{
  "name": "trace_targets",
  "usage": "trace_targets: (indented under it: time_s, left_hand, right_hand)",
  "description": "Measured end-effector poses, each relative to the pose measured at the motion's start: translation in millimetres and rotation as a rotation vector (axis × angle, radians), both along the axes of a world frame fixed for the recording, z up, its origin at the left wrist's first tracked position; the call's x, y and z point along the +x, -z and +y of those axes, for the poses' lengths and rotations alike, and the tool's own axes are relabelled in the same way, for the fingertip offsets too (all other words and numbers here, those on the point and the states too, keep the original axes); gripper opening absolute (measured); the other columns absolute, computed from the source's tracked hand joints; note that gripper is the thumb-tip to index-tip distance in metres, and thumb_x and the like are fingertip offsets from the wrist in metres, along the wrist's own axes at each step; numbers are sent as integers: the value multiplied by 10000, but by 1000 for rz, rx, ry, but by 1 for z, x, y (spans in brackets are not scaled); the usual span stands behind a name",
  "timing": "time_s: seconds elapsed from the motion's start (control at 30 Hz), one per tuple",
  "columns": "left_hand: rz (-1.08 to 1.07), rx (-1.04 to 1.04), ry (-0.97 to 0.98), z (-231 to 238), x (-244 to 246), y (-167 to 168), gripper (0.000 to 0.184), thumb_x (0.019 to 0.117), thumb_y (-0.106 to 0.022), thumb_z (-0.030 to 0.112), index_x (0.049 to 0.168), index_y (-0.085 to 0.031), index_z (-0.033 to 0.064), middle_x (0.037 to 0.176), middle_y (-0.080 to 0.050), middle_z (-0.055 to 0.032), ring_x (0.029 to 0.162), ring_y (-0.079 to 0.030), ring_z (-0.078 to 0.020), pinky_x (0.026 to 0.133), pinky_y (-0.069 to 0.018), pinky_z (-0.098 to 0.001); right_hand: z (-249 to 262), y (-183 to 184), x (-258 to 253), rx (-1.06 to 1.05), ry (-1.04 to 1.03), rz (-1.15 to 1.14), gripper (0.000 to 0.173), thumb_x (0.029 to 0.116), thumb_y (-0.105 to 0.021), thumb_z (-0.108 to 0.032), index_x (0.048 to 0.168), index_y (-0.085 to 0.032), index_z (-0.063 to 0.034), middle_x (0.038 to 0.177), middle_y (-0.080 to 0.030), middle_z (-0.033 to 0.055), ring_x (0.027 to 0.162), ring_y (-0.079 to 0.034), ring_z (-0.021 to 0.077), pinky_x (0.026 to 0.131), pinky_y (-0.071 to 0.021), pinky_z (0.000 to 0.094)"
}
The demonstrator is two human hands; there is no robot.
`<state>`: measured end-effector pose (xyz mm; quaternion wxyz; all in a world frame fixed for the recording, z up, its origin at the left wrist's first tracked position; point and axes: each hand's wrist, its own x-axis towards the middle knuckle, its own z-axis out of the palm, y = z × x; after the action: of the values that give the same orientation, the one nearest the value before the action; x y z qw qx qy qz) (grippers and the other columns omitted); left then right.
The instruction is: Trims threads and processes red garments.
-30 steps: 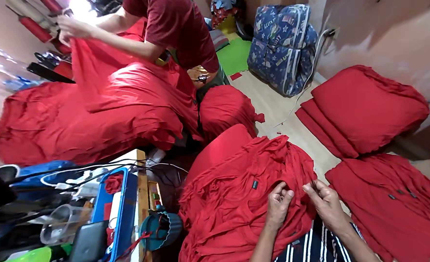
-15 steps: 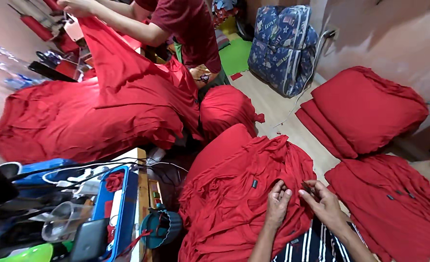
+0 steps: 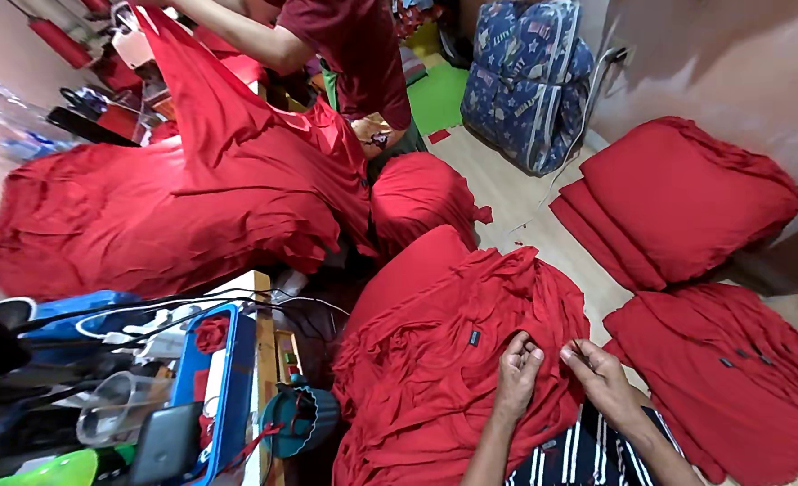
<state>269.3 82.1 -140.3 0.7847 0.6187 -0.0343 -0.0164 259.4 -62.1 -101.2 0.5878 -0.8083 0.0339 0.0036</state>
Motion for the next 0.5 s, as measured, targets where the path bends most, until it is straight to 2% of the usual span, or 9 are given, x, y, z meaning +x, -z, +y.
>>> trace_targets:
  time_s: [0.23, 0.33, 0.43, 0.5]
  left_hand:
    - [-18, -35, -2, -1, 0, 2, 391, 949, -519, 46, 1270, -500, -178, 926, -642, -20, 829, -593, 15, 815, -504, -180]
    - [-17, -23, -4, -1, 0, 1, 409, 951, -515, 43, 1282, -487, -195, 964, -651, -50, 850, -597, 10, 833, -505, -181]
    - [-8, -23, -12, -1, 0, 1, 434, 949, -508, 38, 1306, -468, -206, 996, -649, -67, 871, -597, 11, 846, -502, -176]
    - [0, -20, -16, 0, -1, 1, 446, 953, -509, 35, 1319, -455, -214, 1025, -653, -87, 896, -603, 6, 861, -503, -178]
  right_hand:
    - [-1, 3, -2, 52, 37, -39, 147, 966, -591, -115, 961, -671, 9, 822, -642, -30, 736, -572, -64, 697, -474, 127]
    - [-5, 0, -3, 27, 14, -49, 144, 954, -591, -125, 951, -667, -3, 798, -625, -47, 711, -553, -71, 673, -456, 122]
    - [-8, -3, -4, 51, 21, -62, 148, 952, -588, -127, 954, -666, -1, 821, -630, -45, 751, -560, -69, 713, -460, 128]
    - [-12, -2, -3, 70, 47, -75, 137, 956, -591, -122, 948, -656, -1, 812, -625, -55, 725, -564, -79, 675, -466, 106]
